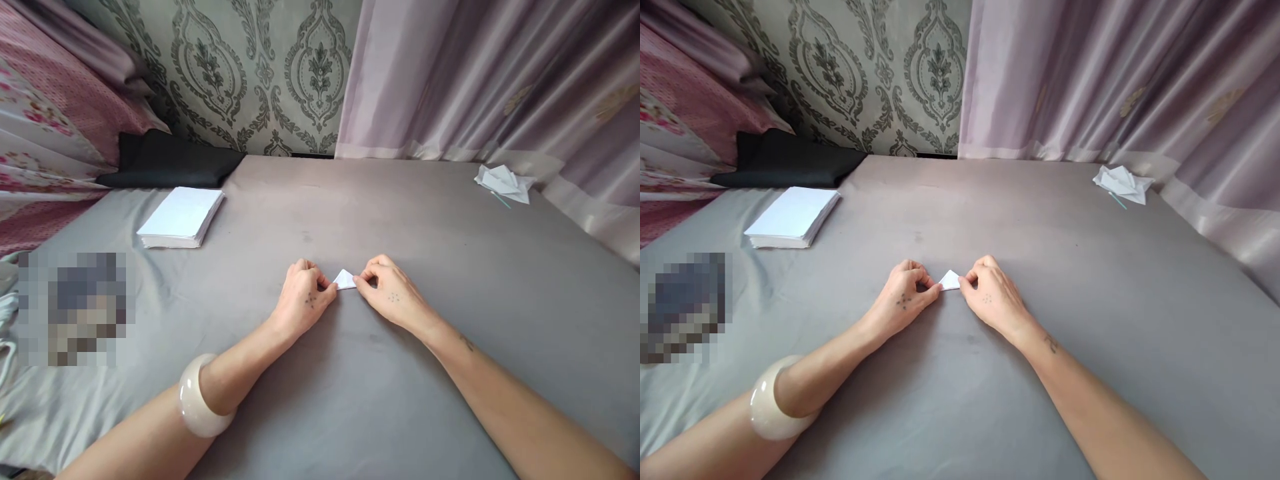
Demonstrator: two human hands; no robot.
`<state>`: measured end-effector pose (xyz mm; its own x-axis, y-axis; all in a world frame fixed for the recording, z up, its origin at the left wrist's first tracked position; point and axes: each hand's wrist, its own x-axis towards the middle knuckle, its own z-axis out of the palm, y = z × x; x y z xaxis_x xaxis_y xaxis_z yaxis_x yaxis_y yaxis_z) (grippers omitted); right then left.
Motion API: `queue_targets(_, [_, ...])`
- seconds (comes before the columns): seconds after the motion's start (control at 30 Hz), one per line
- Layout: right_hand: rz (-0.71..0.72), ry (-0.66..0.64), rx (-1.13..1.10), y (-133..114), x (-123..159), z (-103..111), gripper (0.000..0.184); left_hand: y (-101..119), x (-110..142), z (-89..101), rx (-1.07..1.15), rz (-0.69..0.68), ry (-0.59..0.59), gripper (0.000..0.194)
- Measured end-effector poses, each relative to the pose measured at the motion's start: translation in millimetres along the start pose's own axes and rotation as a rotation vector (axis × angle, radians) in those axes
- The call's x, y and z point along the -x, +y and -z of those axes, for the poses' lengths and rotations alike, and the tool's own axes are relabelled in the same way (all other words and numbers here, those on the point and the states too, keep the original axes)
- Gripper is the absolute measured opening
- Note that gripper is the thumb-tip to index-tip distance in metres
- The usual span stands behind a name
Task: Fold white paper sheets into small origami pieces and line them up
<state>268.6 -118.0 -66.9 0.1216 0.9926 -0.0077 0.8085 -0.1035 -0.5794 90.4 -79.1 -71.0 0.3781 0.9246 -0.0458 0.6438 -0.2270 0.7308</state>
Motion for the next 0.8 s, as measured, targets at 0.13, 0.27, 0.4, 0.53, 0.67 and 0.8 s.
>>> queue_targets(0.13, [-0.013,-0.031,-0.015,4,-3,3,0.024,-5,-2,-0.3,-0.034,-0.039,-0.008,0.019])
queue_targets(0.27, [-0.010,-0.052,-0.022,11,-8,7,0.024,-7,-2,0.7,-0.090,-0.067,-0.023,0.008])
queue_targets(0.4, [-0.004,-0.083,-0.048,14,-13,9,0.026,-5,0,1.5,-0.185,-0.320,-0.053,0.025])
queue_targets(0.53, [0.008,-0.091,-0.081,18,-15,10,0.027,-3,3,0.7,-0.402,-0.607,-0.158,0.037])
queue_targets(0.67, [-0.050,-0.069,-0.290,29,-11,11,0.023,0,6,0.8,-0.554,-0.616,-0.176,0.037])
queue_targets(0.8, [0.060,0.144,-0.325,24,5,7,0.020,1,7,2.3,-0.602,-0.592,-0.205,0.041])
